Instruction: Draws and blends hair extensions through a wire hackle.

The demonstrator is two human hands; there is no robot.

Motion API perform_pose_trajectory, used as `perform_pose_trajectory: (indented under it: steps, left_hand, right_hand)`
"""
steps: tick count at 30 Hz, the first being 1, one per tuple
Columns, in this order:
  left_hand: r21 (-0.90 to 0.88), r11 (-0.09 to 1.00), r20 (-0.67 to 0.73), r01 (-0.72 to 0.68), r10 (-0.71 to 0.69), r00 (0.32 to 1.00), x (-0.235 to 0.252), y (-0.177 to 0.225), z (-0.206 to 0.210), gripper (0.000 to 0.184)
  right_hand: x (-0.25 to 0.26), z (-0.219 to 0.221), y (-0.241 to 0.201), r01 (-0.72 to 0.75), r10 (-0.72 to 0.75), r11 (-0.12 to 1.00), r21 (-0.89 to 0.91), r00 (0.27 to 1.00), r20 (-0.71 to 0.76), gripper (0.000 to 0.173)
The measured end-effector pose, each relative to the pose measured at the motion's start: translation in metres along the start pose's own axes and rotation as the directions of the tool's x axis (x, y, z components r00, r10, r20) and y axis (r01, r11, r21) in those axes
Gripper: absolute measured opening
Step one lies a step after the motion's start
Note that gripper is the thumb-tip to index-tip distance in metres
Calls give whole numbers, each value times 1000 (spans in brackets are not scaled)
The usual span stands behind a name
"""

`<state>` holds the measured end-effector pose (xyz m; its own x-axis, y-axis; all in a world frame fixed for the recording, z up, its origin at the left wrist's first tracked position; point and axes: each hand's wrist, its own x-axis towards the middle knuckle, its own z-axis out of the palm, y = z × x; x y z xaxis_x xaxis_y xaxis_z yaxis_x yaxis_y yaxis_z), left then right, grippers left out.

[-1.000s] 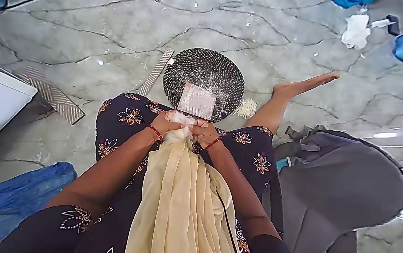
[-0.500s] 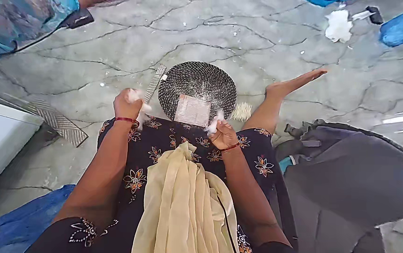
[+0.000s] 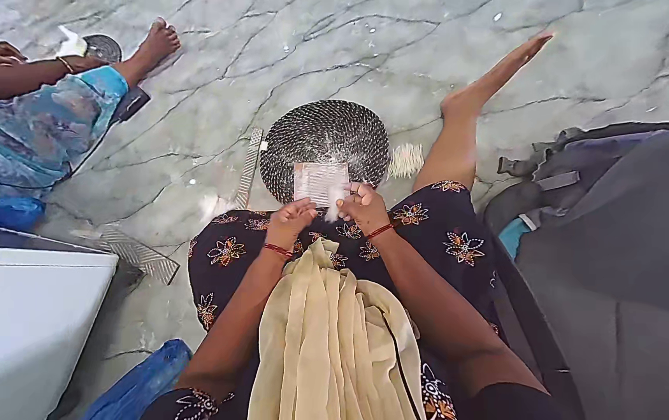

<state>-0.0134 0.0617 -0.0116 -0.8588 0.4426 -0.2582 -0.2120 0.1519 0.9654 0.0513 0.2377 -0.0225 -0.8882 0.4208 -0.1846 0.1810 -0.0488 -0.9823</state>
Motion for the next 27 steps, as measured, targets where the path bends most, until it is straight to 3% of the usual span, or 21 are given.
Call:
perform_pose_trajectory:
  steps: [3,8,13,16,21,24,27]
  left_hand:
    - [-168,981,52,96,-88,995,-3,-10,17,42]
    - [-328,940,34,90,-84,996,1,-20,18,37]
    - [-401,904,47,150,-143,989,2,-28,12,23]
    - [-449,884,-34,135,-167,985,4,-30,13,20]
    - [-535,844,-124,39,-123,985,9,-35,11,21]
    - [-536,843,-128,55,-145,981,8,-34,12,24]
    - [-568,821,-129,59,-160,979,8,-33,9,25]
  right_hand:
    - [-6,2,4,17,-13,998,-63,997,78,47]
    - [-9,7,1,45,-7,982,-186,980,201,51]
    - [-5,10,3,94,-10,965,-245,946,325,50]
    - [-4,12,6,58,12,980,-190,937,349,52]
    - [-7,19,10,-25,83,980,-197,953,292,77]
    - [-6,23,10,-73,129,964,-256,969,209,65]
    - [-1,20,9,-108,172,961,-256,955,243,51]
